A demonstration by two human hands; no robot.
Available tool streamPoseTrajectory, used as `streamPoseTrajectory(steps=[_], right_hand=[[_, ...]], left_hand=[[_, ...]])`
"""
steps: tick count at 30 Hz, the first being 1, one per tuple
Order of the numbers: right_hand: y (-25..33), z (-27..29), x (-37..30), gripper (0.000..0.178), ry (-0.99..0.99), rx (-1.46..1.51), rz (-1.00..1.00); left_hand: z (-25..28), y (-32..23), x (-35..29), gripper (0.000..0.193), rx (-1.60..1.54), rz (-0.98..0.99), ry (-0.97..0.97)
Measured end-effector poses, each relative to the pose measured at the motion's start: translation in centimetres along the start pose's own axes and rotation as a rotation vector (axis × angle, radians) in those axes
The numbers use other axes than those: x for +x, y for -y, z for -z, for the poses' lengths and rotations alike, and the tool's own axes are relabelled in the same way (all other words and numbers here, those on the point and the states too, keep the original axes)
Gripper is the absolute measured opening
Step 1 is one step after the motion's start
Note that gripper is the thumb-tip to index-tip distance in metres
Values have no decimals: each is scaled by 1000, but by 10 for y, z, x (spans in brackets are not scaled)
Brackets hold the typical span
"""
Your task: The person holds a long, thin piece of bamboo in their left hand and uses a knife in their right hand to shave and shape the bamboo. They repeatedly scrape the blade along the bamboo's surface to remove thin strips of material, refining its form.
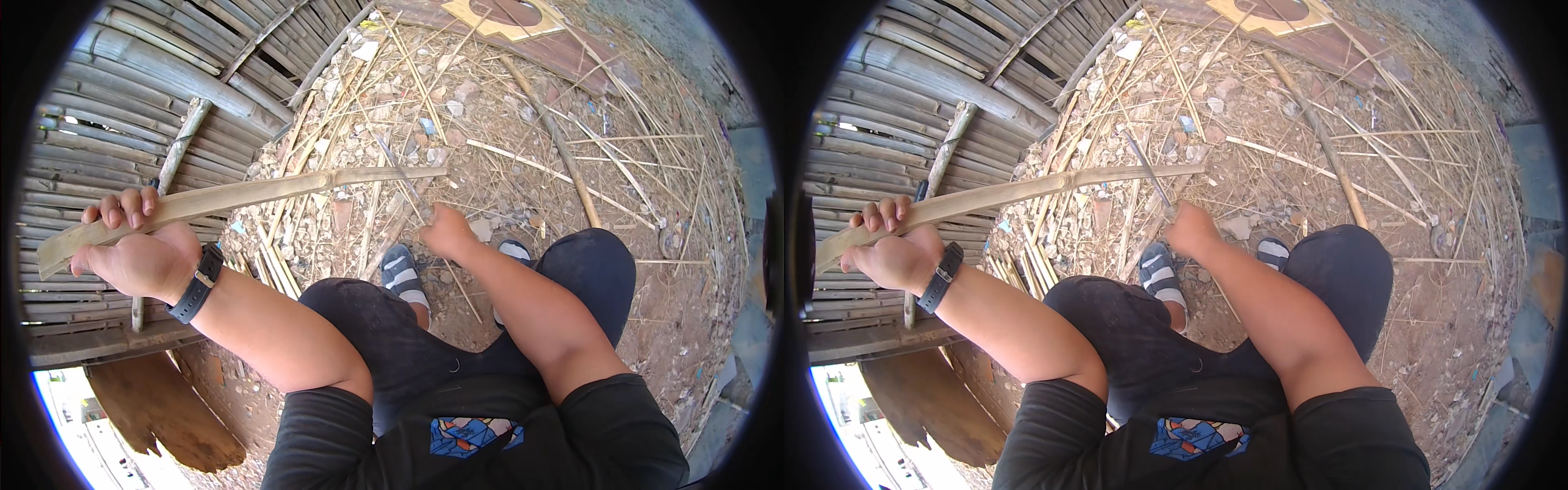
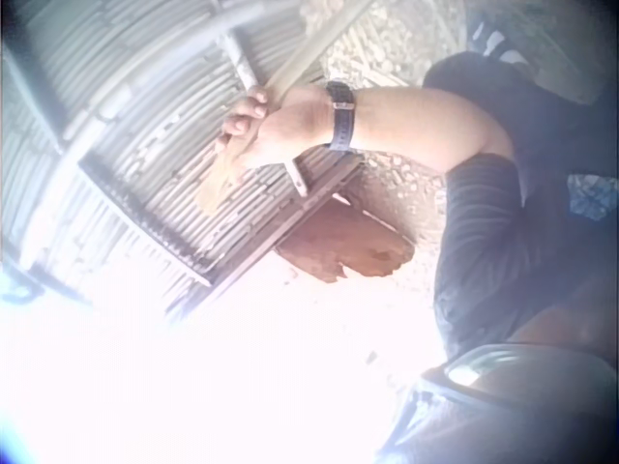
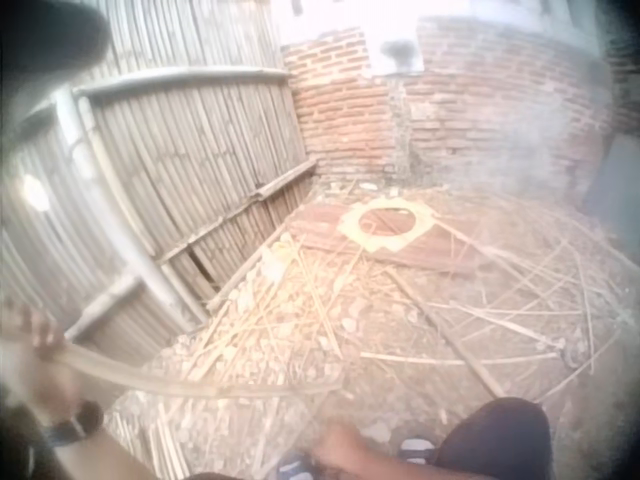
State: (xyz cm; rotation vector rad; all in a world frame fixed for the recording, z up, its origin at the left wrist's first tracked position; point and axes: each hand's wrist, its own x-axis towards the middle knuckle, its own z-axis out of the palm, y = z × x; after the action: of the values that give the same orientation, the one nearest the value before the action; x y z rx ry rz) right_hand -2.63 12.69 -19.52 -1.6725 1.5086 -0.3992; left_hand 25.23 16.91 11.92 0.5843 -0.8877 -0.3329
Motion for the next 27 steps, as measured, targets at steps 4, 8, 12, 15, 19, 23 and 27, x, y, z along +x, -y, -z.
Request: streamPoseTrajectory(steps=[4,8,12,15,19,23,27], right_hand=[[75,20,-31,43,114,142,219],[20,-8,-11,40,7,214,206],[-38,-11,19,40,56,198,-236],[-11,-5,7,39,29,168,-103],[63,14,-20,44,50,248,291],[-2,-21,3,37,-59,149,203],[-123,-45,71,35,276,-56,-52]], left_hand=[[2,5,1,60,2,-5,-20],[5,5,8,58,-15,26,38],[3,3,4,57,-6,31,19],[1,3,4,56,-2,11,22],[10,3,8,56,-17,4,17],[-7,7,1,55,138,-33,-123],[-4,13,14,57,135,-35,-176]])
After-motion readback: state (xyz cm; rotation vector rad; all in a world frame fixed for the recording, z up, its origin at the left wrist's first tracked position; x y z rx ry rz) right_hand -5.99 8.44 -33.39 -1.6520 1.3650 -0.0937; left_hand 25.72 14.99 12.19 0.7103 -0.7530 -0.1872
